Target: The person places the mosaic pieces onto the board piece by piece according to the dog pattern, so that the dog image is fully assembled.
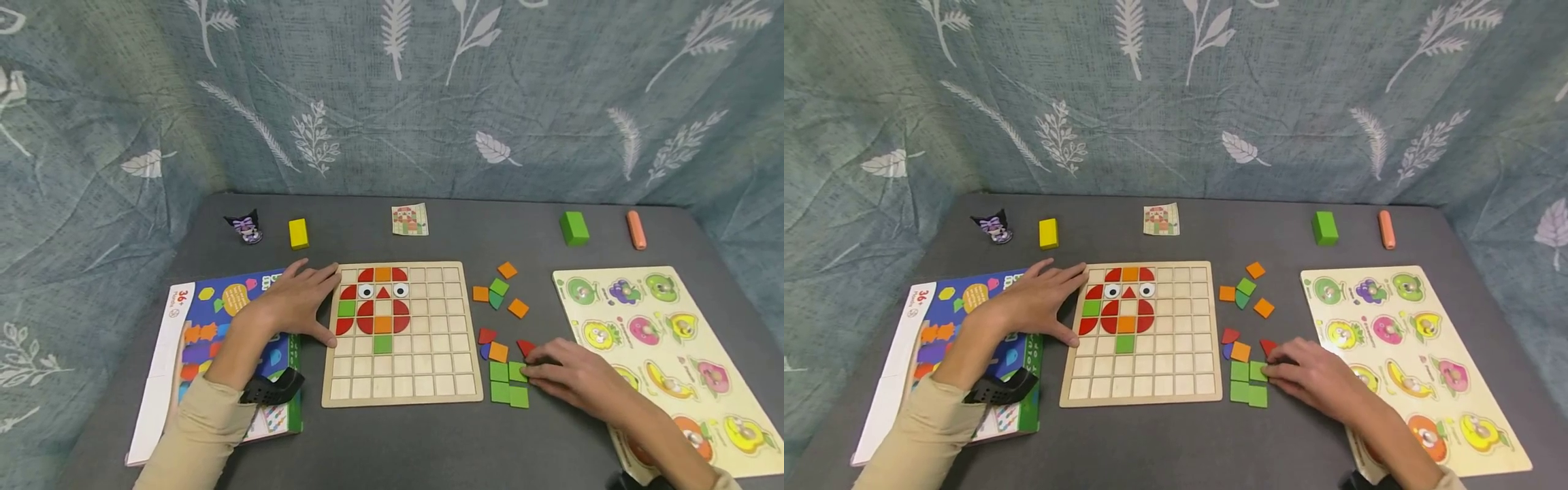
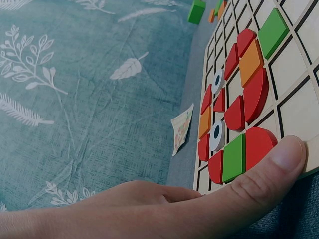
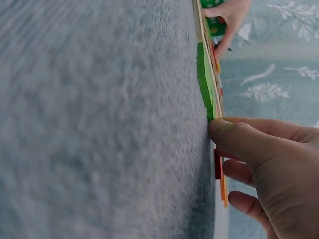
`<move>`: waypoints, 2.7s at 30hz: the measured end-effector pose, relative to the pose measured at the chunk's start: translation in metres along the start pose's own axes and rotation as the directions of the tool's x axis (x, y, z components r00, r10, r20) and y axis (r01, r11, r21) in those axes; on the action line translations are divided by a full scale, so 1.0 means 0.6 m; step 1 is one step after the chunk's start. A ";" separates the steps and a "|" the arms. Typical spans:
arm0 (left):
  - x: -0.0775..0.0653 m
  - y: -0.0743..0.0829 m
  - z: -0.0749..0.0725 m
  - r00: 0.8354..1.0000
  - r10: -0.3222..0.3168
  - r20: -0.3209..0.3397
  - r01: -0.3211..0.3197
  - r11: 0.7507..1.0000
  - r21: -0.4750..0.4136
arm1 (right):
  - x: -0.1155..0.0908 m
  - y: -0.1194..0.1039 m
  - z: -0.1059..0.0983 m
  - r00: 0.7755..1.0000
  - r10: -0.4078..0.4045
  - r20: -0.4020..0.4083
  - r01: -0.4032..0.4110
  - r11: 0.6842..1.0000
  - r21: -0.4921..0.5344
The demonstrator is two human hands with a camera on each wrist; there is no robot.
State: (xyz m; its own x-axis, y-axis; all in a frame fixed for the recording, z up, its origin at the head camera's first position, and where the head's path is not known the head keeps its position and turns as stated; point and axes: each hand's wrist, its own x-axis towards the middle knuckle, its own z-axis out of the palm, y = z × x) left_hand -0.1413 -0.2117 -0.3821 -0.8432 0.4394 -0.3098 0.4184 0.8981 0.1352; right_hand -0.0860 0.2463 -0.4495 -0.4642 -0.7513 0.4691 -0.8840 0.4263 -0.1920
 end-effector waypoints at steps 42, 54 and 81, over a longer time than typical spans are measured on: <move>0.003 0.000 -0.003 1.000 -0.002 0.013 0.001 1.000 0.029 | 0.245 -0.122 0.122 0.975 -0.206 0.083 0.211 0.976 -0.048; -0.001 -0.001 -0.001 1.000 -0.015 0.025 0.014 0.999 0.046 | 0.261 -0.134 0.141 0.980 -0.170 0.102 0.181 0.978 -0.101; 0.005 -0.002 -0.002 1.000 0.003 0.019 -0.003 1.000 0.023 | 0.194 -0.117 0.105 0.994 -0.086 0.069 0.089 0.995 -0.050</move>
State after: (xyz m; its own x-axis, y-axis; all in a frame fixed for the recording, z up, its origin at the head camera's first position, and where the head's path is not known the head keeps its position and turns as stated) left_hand -0.1444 -0.2113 -0.3820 -0.8355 0.4416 -0.3271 0.4289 0.8961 0.1142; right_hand -0.0812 0.0972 -0.4358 -0.3895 -0.8179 0.4234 -0.9180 0.3821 -0.1062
